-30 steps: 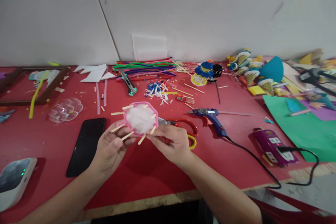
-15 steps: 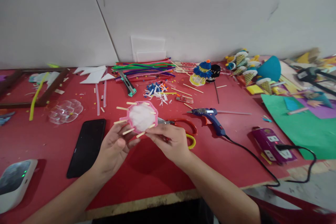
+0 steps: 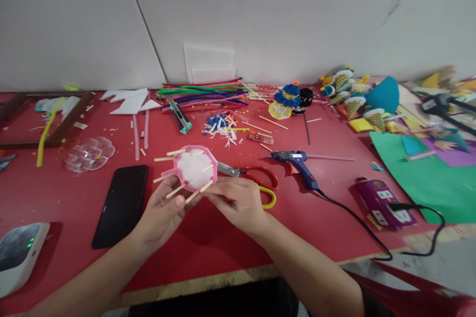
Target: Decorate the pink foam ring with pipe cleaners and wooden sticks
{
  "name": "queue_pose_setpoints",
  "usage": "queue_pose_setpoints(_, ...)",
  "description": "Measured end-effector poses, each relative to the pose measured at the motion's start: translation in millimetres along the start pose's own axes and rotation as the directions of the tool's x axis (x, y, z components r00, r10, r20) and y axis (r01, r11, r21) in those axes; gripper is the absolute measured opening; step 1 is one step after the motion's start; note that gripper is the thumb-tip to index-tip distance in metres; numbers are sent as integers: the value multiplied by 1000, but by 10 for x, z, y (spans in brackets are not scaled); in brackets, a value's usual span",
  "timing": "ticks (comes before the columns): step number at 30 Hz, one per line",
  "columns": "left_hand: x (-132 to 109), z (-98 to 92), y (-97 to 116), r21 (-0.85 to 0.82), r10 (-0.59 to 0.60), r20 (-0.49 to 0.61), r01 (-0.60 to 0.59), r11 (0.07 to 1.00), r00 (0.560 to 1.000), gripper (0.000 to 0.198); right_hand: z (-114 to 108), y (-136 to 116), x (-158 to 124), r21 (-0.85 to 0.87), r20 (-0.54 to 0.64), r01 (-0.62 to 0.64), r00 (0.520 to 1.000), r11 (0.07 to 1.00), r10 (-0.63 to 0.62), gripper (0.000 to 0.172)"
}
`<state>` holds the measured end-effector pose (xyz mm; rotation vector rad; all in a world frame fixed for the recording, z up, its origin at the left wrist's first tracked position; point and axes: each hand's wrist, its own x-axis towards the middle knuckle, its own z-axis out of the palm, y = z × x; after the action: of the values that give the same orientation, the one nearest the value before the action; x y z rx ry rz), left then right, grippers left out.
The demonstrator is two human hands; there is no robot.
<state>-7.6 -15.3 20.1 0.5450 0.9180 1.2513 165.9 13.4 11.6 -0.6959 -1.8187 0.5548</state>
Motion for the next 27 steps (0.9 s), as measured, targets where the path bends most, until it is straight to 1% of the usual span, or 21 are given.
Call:
queue_pose_setpoints(4,-16,-16,-13,-30,-5,66,7,1000,998,55,-5,13,-10,-22,8,-6,1000,1000,6,23)
queue_pose_setpoints(9,-18,-34,-29,30,13,26,-13,999,1000,58,-12,14,-15,-35,20,0,1000,999,1,20)
queue_pose_setpoints(13,-9,-48,-46,63,19,23,-20,998,1000,60,-10,10,-3,-50,5,7,1000,999,-7,22)
queue_pose_setpoints(16,-6,-46,-51,71,37,48,-40,997,998,59,-6,9,-2,-40,4,2,1000,999,-2,25)
queue_pose_setpoints(20,5,-29,-45,90,67,92,-76,993,993,53,5,13,-11,-40,0,-21,1000,999,21,27)
queue_pose_setpoints(24,25,-32,-58,98,76,104,-86,991,992,48,15,17,-10,-37,5,-43,999,998,43,28)
queue_pose_setpoints(27,21,-45,-75,74,103,110,-111,991,989,52,19,14,-7,-6,-7,-69,998,998,69,26)
